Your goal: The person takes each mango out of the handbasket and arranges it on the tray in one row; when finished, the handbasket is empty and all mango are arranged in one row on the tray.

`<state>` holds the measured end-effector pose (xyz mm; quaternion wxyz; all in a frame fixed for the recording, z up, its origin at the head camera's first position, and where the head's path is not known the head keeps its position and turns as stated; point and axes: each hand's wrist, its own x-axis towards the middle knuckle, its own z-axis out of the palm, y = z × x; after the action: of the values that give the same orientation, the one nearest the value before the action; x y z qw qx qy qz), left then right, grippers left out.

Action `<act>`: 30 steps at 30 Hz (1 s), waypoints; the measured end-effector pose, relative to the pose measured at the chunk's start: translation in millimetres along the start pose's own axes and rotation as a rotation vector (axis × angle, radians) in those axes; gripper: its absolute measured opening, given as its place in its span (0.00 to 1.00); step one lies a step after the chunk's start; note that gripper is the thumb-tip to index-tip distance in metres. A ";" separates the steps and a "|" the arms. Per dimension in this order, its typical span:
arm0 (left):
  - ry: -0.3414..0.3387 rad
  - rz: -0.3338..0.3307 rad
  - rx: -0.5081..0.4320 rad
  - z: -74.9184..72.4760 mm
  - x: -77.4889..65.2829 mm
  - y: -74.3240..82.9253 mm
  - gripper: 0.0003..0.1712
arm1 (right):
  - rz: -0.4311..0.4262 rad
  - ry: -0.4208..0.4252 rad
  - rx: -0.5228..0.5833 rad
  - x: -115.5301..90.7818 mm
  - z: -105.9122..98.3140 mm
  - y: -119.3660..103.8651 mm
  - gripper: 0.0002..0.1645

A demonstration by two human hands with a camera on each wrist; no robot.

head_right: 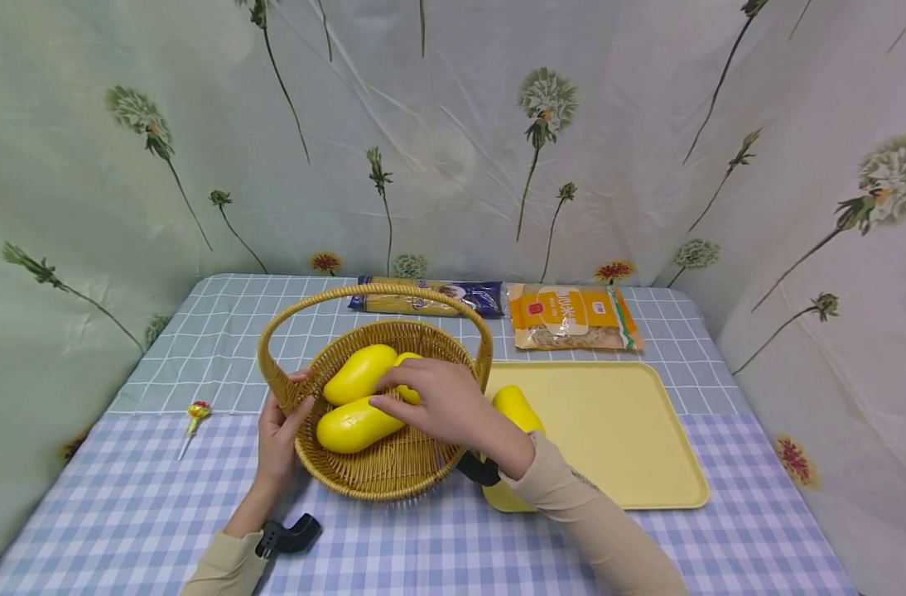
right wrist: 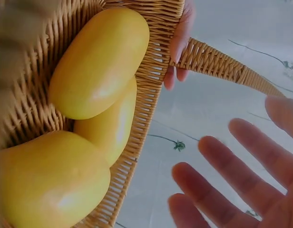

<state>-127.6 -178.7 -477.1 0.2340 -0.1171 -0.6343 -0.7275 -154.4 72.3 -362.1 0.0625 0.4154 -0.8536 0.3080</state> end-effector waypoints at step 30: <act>0.000 -0.030 0.012 -0.8 0.0 -0.6 0.18 | 0.021 -0.526 -0.158 54.6 38.4 5.9 0.22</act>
<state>-127.9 -179.4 -477.8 0.2238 -0.1062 -0.6403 -0.7271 -188.4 16.2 -375.9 -0.1326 0.4661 -0.8661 0.1226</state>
